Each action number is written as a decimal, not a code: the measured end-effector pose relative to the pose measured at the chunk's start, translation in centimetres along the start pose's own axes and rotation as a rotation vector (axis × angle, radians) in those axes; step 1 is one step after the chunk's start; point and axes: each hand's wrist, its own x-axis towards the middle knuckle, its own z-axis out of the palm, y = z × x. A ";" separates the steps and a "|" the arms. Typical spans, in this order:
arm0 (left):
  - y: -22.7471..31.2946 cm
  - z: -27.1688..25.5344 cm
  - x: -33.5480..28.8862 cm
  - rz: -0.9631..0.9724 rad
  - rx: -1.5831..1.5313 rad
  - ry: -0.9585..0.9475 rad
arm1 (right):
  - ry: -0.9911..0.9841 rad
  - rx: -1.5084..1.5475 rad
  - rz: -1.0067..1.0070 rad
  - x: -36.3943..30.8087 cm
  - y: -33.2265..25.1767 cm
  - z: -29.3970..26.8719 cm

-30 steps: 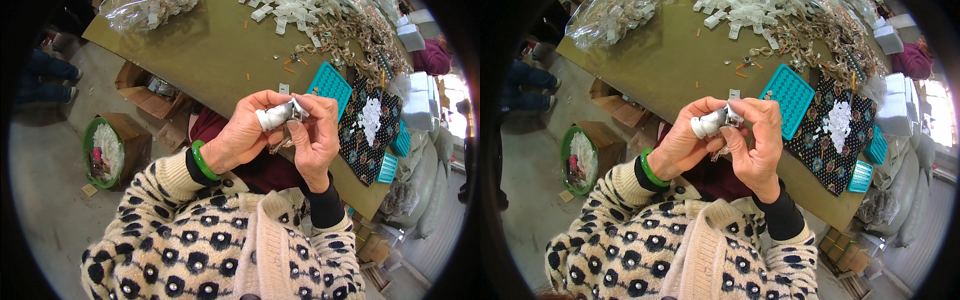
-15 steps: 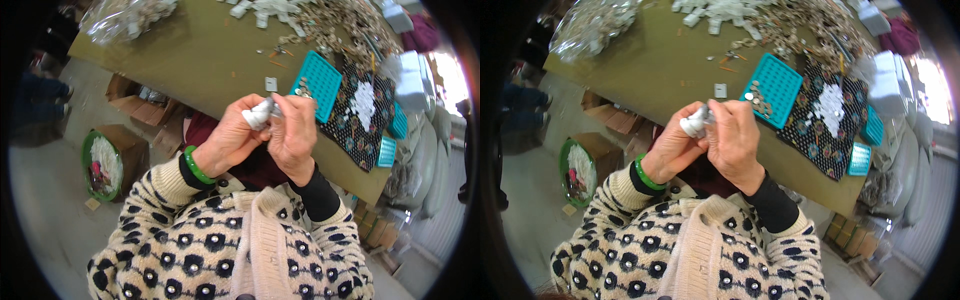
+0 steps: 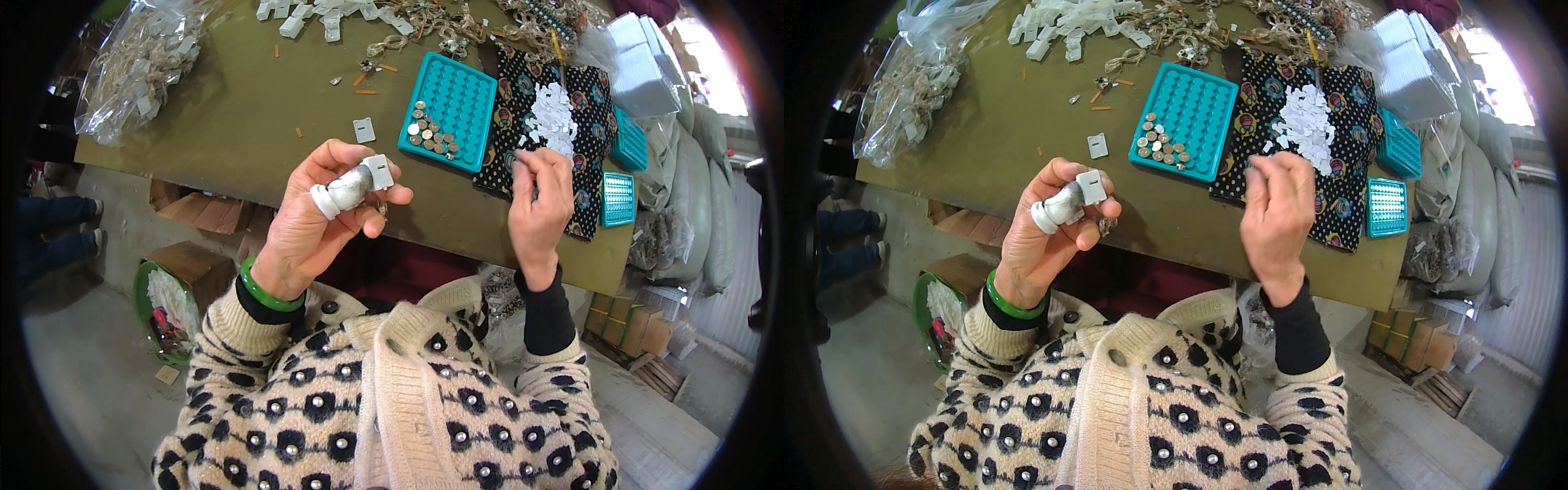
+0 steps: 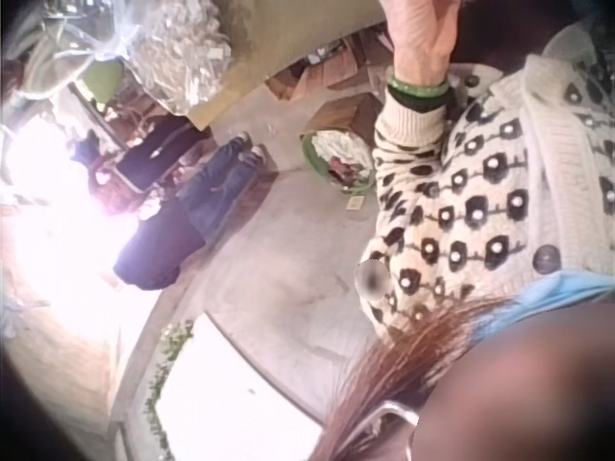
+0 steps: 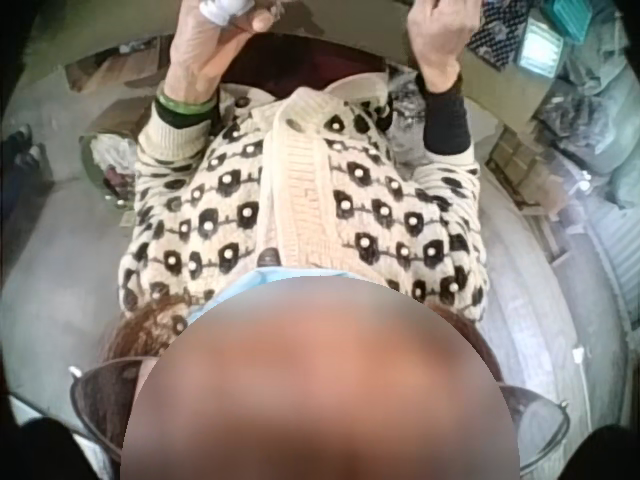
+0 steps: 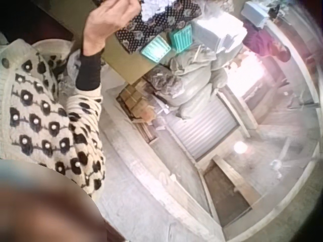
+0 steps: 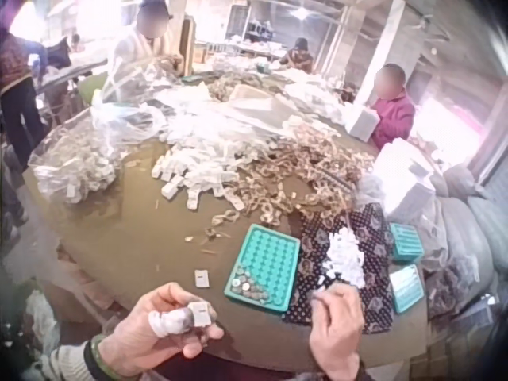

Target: The person repeatedly picks small white plastic housings and metal pins from a table, inserts the pins into the housings, and places the assembled units on the table. The person also handles small orange cylindrical pieces and a blue tray of metal discs during the process.

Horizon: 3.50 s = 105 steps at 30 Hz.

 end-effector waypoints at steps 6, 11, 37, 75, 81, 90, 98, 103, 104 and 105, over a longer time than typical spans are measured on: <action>-0.5 0.6 0.7 -0.019 0.012 -0.016 | -0.173 -0.285 0.058 -0.6 4.2 0.6; -0.6 1.0 0.5 -0.058 0.065 0.072 | -0.172 -0.267 0.036 0.1 4.4 0.7; 0.1 0.4 -0.7 -0.074 -0.132 0.020 | -0.302 0.622 -0.040 1.7 -8.7 3.1; 2.9 -0.5 0.7 -0.006 -0.098 0.174 | -0.485 1.205 0.453 14.3 -5.2 12.0; 4.2 0.4 0.8 0.121 0.113 0.212 | -0.349 0.788 0.222 11.0 -7.6 8.8; 4.6 2.4 1.5 0.191 0.603 0.283 | -0.129 0.237 -0.550 7.2 -9.3 6.3; 3.9 2.8 0.3 0.264 0.825 0.307 | -0.345 0.783 0.150 4.9 -10.0 4.7; 3.4 2.8 -0.4 0.256 0.826 0.291 | -0.326 1.007 0.349 4.2 -10.6 4.4; 3.3 2.9 -0.5 0.252 0.789 0.300 | -0.316 1.071 0.411 4.0 -10.7 4.3; 3.2 2.9 -0.5 0.268 0.753 0.297 | -0.350 1.036 0.394 3.9 -10.8 4.1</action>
